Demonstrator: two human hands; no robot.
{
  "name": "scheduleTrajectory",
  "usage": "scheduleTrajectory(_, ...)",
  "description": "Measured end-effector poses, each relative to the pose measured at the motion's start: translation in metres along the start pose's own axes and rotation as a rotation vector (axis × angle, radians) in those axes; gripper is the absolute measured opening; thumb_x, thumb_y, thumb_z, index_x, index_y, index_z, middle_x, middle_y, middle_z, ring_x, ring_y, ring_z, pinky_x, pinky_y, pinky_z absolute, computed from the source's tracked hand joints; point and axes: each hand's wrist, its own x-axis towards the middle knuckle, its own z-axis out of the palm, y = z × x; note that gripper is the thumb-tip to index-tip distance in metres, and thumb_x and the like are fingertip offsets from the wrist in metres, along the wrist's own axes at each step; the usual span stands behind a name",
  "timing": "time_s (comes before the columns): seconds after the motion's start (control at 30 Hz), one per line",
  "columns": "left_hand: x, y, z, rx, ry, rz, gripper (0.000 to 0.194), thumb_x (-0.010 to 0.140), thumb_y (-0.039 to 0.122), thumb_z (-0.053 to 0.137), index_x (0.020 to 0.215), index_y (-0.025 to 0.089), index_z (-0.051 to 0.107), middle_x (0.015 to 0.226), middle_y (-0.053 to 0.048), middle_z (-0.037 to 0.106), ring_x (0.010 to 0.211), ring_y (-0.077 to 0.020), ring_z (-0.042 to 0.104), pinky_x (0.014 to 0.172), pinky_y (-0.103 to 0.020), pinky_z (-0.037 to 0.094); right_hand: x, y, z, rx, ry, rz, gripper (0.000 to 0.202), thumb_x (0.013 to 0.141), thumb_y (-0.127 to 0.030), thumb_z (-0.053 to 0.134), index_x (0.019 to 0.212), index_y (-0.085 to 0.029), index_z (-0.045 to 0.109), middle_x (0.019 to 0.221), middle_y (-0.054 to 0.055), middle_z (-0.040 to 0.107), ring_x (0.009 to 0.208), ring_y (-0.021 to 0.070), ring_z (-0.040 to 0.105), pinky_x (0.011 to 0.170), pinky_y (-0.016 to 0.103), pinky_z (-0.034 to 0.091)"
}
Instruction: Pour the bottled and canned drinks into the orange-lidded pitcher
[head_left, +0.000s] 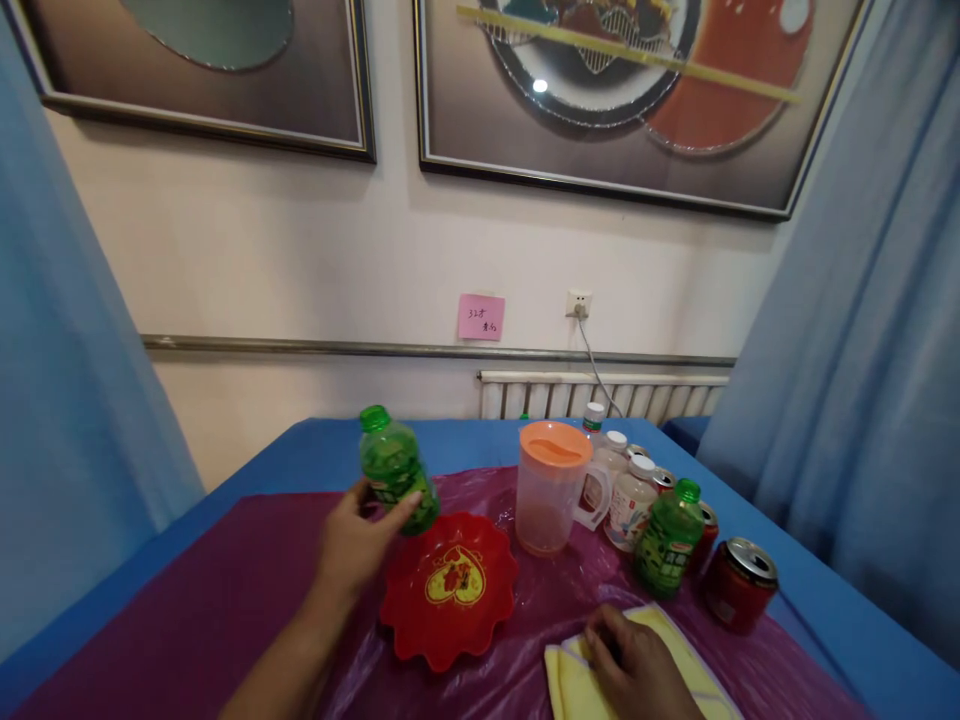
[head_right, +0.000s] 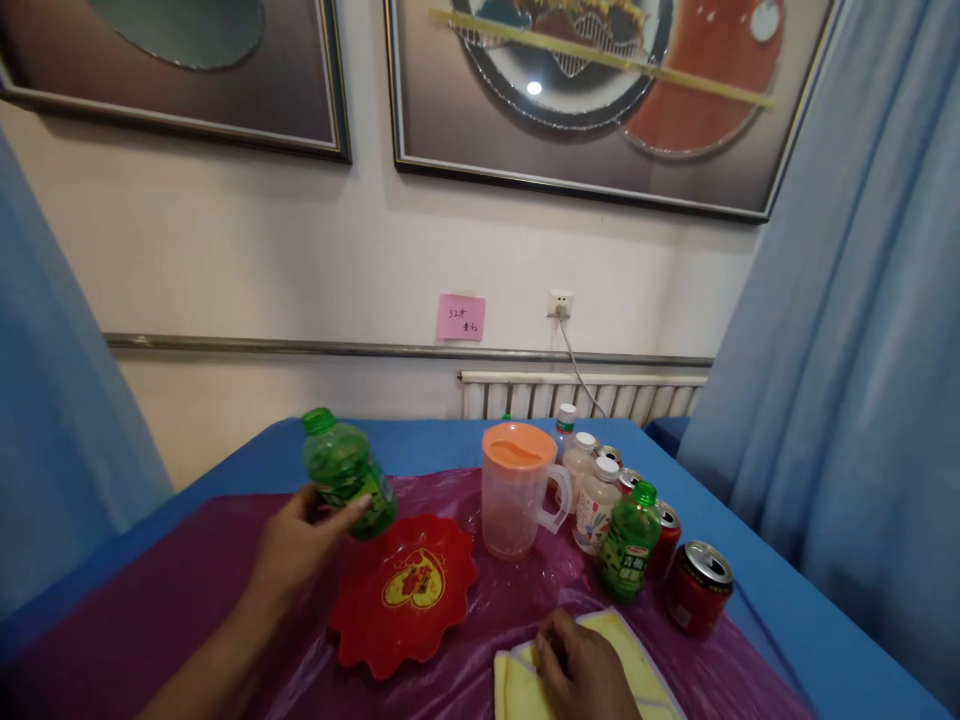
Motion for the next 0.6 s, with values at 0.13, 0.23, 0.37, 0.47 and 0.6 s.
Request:
scheduleTrajectory(0.13,-0.021,-0.002,0.031,0.059,-0.121,0.114,0.061,0.068,0.059,0.073,0.11,0.015,0.066,0.103,-0.012,0.075,0.091,-0.0293,0.07,0.082,-0.041,0.056,-0.001,0.004,0.001,0.102,0.068,-0.007,0.031,0.094,-0.045,0.049,0.075,-0.023,0.06,0.061,0.0,0.064,0.054,0.0183,0.06,0.053,0.026,0.041)
scheduleTrajectory(0.23,-0.028,-0.019,0.038,0.188,-0.168,0.219,0.052,0.073,0.054,0.072,0.11,0.018,0.068,0.103,-0.01,0.074,0.095,-0.0298,0.069,0.085,-0.041,0.055,0.005,0.001,-0.006,0.169,0.235,0.01,0.03,0.092,-0.048,0.053,0.088,-0.021,0.065,0.073,0.004,0.069,0.063,0.0204,0.065,0.06,0.028,0.05)
scheduleTrajectory(0.37,-0.033,-0.035,0.035,0.251,-0.238,0.301,0.05,0.076,0.053,0.072,0.114,0.021,0.069,0.102,-0.008,0.074,0.093,-0.0286,0.07,0.083,-0.038,0.054,0.036,-0.016,-0.028,0.264,0.505,0.011,0.047,0.09,-0.05,0.059,0.126,-0.02,0.057,0.121,0.014,0.067,0.106,0.0267,0.067,0.089,0.037,0.055)
scheduleTrajectory(0.47,-0.035,-0.036,0.032,0.253,-0.252,0.312,0.052,0.076,0.053,0.071,0.116,0.021,0.068,0.103,-0.008,0.075,0.094,-0.0293,0.07,0.084,-0.039,0.054,0.072,-0.032,-0.042,0.298,0.621,0.051,0.063,0.088,-0.055,0.061,0.136,-0.017,0.046,0.135,0.019,0.057,0.119,0.029,0.061,0.094,0.041,0.054)
scheduleTrajectory(0.6,-0.036,-0.038,0.033,0.256,-0.287,0.335,0.051,0.076,0.052,0.071,0.117,0.022,0.069,0.106,-0.01,0.075,0.097,-0.0307,0.069,0.087,-0.041,0.052,0.111,-0.044,-0.045,0.326,0.639,0.047,0.052,0.089,-0.062,0.055,0.114,-0.016,0.059,0.114,0.016,0.069,0.102,0.0289,0.066,0.085,0.039,0.055)
